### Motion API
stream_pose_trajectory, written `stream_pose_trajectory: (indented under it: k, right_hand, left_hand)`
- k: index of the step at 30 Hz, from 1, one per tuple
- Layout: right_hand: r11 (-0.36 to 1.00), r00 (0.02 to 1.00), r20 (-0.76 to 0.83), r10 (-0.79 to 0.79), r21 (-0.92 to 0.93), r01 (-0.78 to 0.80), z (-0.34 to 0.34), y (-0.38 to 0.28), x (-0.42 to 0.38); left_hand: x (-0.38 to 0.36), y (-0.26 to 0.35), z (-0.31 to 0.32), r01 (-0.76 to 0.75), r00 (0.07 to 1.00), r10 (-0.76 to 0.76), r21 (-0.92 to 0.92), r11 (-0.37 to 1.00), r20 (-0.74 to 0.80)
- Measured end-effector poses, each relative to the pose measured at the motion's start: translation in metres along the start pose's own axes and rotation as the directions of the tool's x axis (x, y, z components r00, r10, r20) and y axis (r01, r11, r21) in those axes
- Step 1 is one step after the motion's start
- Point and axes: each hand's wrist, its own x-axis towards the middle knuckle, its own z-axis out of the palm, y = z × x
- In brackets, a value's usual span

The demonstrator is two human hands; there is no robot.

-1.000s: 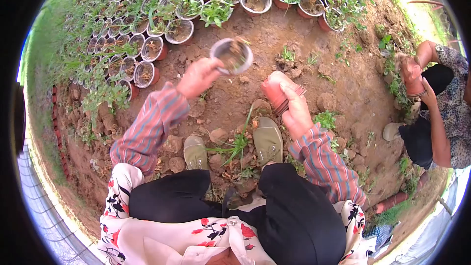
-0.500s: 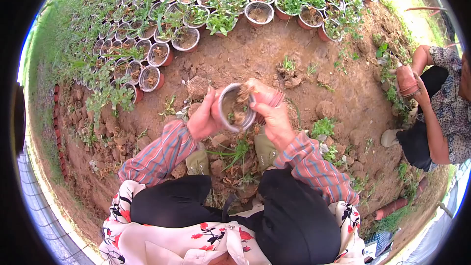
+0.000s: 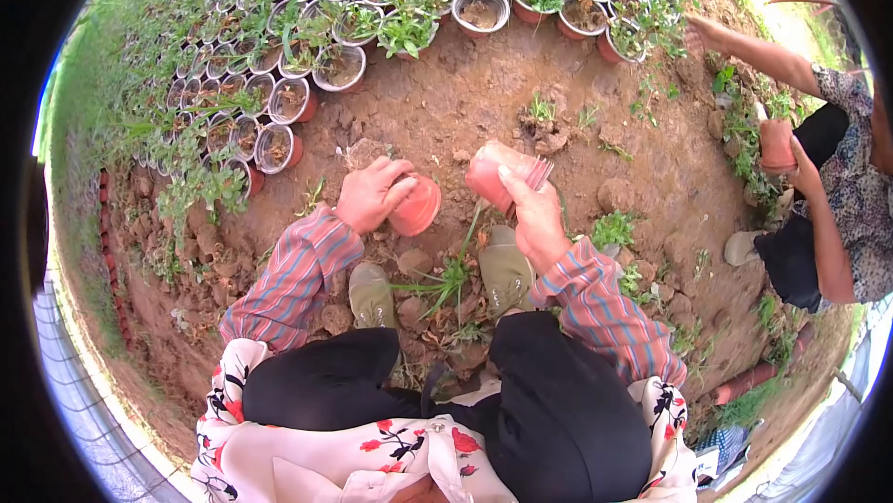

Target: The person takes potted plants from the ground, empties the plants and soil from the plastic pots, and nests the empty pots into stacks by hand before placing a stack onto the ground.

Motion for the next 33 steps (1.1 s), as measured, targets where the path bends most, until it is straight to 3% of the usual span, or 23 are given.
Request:
stream_pose_trajectory:
  k: [2,4,6,8,10,12,13,14,15,16,17,18,19,20,21,22,23,24,26,27,28,30,33]
  right_hand:
    - [0.999,0.999,-0.003,0.037,0.028,-0.037,-0.003,0.006,-0.001]
    - [0.999,0.999,-0.021,0.046,0.021,-0.045,-0.006,0.006,0.000]
    - [0.998,0.998,-0.032,0.055,0.035,-0.054,-0.005,0.004,-0.002]
    - [0.997,0.998,-0.006,0.055,0.058,-0.054,-0.005,0.001,-0.005]
    - [0.997,0.998,-0.020,0.063,0.050,-0.062,-0.009,0.002,-0.006]
    - [0.990,0.997,-0.001,0.083,0.115,-0.082,-0.013,0.003,-0.004]
    - [0.989,0.996,0.042,0.084,0.116,-0.089,-0.015,0.002,-0.003]
    - [0.990,0.996,0.046,0.075,0.118,-0.080,-0.017,0.002,-0.002]
    - [0.991,0.996,0.024,0.085,0.105,-0.087,-0.019,0.004,-0.002]
    - [0.991,0.996,0.002,0.092,0.092,-0.092,-0.017,0.004,-0.001]
    - [0.992,0.996,0.006,0.085,0.094,-0.085,-0.016,0.002,0.004]
    - [0.989,0.996,0.049,0.069,0.125,-0.074,-0.013,-0.002,0.005]
    - [0.985,0.995,0.081,0.065,0.157,-0.077,-0.013,-0.001,0.000]
    - [0.983,0.994,0.069,0.081,0.158,-0.091,-0.013,0.000,-0.005]
    - [0.983,0.993,0.062,0.097,0.150,-0.105,-0.012,-0.003,-0.003]
    - [0.982,0.992,0.056,0.114,0.143,-0.121,-0.011,-0.004,0.001]
    - [0.983,0.990,0.012,0.138,0.117,-0.138,-0.013,0.000,0.003]
    - [0.982,0.990,0.011,0.144,0.119,-0.144,-0.010,0.001,-0.001]
    - [0.983,0.991,0.053,0.125,0.128,-0.131,-0.005,-0.005,0.004]
    - [0.989,0.986,0.141,0.085,0.104,-0.101,-0.008,-0.005,0.004]
    - [0.988,0.986,0.128,0.102,0.105,-0.116,-0.008,-0.004,-0.004]
    - [0.982,0.981,0.150,0.124,0.120,-0.143,0.001,-0.012,0.002]
    - [0.958,0.972,0.184,0.149,0.216,-0.188,0.010,-0.008,0.003]
  left_hand:
    - [0.000,0.003,0.005,0.032,0.998,-0.034,0.055,0.998,0.047]
    - [-0.002,-0.013,0.020,-0.256,0.966,0.258,0.170,0.952,0.010]
    - [-0.005,-0.013,0.027,-0.232,0.973,0.228,0.134,0.963,0.042]
    - [-0.002,-0.001,0.014,-0.068,0.998,0.067,-0.043,0.997,-0.020]
    - [0.002,0.008,-0.008,-0.075,0.993,0.068,-0.072,0.995,-0.091]
    - [0.010,0.000,-0.026,-0.169,0.977,0.117,-0.314,0.934,-0.180]
    - [0.008,-0.001,-0.029,0.207,0.977,-0.163,-0.810,0.549,0.139]
    - [0.009,-0.006,-0.031,0.198,0.979,-0.159,-0.808,0.555,0.131]
    - [0.007,-0.014,-0.031,0.147,0.989,-0.115,-0.470,0.871,0.098]
    - [0.006,-0.022,-0.030,0.063,0.995,-0.060,-0.029,0.998,0.086]
    - [0.006,-0.032,-0.026,-0.072,0.997,0.070,-0.065,0.995,-0.039]
    - [0.011,-0.028,-0.031,-0.074,0.997,0.071,-0.066,0.995,-0.035]
    - [0.014,-0.017,-0.039,0.063,0.997,-0.081,-0.522,0.851,-0.012]
    - [0.015,-0.008,-0.045,0.177,0.974,-0.215,-0.850,0.496,0.078]
    - [0.017,-0.006,-0.051,0.201,0.963,-0.215,-0.965,0.166,0.164]
    - [0.021,-0.014,-0.047,0.202,0.963,-0.214,-0.965,0.168,0.164]
    - [0.022,-0.027,-0.035,0.192,0.979,-0.191,-0.596,0.780,0.067]
    - [0.022,-0.031,-0.031,0.102,0.995,-0.103,0.082,0.991,0.012]
    - [0.027,-0.043,-0.027,-0.028,0.997,0.030,0.025,0.999,-0.073]
    - [0.028,-0.028,-0.035,0.057,0.993,-0.091,-0.357,0.932,-0.079]
    - [0.025,-0.016,-0.035,0.133,0.976,-0.216,-0.685,0.716,-0.037]
    - [0.029,0.003,-0.038,0.137,0.987,-0.150,-0.778,0.613,0.056]
    - [0.035,0.026,-0.028,0.037,0.999,-0.048,-0.726,0.686,0.006]
